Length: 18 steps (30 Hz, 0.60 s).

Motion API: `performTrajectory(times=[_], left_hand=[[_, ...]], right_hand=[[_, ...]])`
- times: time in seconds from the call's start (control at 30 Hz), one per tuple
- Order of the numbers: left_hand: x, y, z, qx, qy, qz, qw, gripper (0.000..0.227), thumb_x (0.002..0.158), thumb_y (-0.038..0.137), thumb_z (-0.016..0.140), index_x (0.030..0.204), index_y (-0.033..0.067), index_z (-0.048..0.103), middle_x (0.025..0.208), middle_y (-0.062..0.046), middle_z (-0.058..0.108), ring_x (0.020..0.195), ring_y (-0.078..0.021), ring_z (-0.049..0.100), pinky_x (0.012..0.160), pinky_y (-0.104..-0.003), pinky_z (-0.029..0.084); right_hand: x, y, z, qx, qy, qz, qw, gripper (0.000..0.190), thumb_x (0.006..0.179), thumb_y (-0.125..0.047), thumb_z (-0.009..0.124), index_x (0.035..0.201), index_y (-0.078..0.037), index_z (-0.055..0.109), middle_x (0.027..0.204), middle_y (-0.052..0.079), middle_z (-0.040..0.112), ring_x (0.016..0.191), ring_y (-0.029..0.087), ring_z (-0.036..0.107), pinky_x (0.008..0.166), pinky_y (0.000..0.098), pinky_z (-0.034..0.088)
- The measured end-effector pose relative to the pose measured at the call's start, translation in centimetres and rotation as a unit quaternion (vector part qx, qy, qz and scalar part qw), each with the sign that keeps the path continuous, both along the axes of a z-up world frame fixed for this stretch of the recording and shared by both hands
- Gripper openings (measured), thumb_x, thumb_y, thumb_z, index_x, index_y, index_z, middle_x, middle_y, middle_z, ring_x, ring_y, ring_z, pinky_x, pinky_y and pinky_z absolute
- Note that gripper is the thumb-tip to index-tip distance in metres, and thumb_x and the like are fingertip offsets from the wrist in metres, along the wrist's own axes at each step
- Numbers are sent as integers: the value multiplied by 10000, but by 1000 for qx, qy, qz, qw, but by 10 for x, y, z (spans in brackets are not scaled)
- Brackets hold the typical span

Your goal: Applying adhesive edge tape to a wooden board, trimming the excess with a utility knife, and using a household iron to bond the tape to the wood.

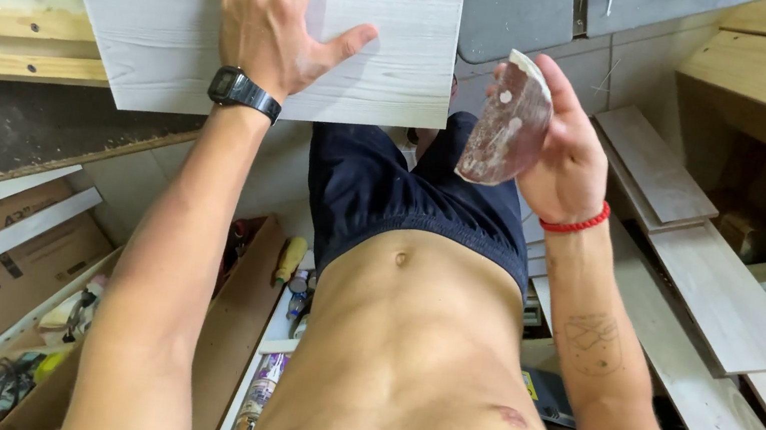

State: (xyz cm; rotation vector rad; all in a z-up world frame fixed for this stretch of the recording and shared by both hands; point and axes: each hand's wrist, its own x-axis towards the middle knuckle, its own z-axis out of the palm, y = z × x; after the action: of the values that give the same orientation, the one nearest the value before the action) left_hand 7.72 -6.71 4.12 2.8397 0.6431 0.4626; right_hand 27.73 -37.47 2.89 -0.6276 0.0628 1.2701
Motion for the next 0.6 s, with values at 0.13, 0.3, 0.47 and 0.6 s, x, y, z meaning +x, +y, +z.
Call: performTrajectory(times=[0.13, 0.3, 0.47, 0.6], left_hand=[[0, 0, 1, -1, 1, -2, 1000, 733, 1036, 850, 471, 1023, 173, 752, 957, -23, 722, 818, -270, 600, 785, -432, 356], [1, 1, 1, 5, 0, -6, 1000, 767, 1045, 858, 409, 1013, 167, 741, 953, -15, 719, 816, -252, 583, 776, -416, 346], [1, 0, 2, 1, 9, -11, 1000, 772, 1050, 847, 408, 1037, 155, 749, 951, -34, 710, 825, -260, 582, 779, -416, 348], [4, 0, 7, 1, 2, -10, 1000, 752, 1048, 826, 422, 1029, 148, 747, 961, -31, 714, 828, -262, 582, 770, -420, 349]], right_hand=[[4, -2, 20, -68, -61, 16, 996, 926, 817, -105, 807, 1636, -57, 378, 1622, 300, 488, 1399, 347, 594, 1201, 479, 521], [4, 27, 38, -219, -387, 136, 885, 832, 714, -187, 938, 1433, -54, 541, 1277, 162, 719, 1106, 212, 717, 973, 339, 659], [-15, 72, 17, -284, -536, 62, 793, 428, 807, -288, 958, 1131, -81, 770, 1053, 93, 799, 917, 148, 761, 795, 265, 652], [-28, 84, 8, -319, -525, 25, 789, 287, 869, -324, 902, 979, -84, 789, 905, 45, 791, 813, 142, 730, 693, 262, 610]])
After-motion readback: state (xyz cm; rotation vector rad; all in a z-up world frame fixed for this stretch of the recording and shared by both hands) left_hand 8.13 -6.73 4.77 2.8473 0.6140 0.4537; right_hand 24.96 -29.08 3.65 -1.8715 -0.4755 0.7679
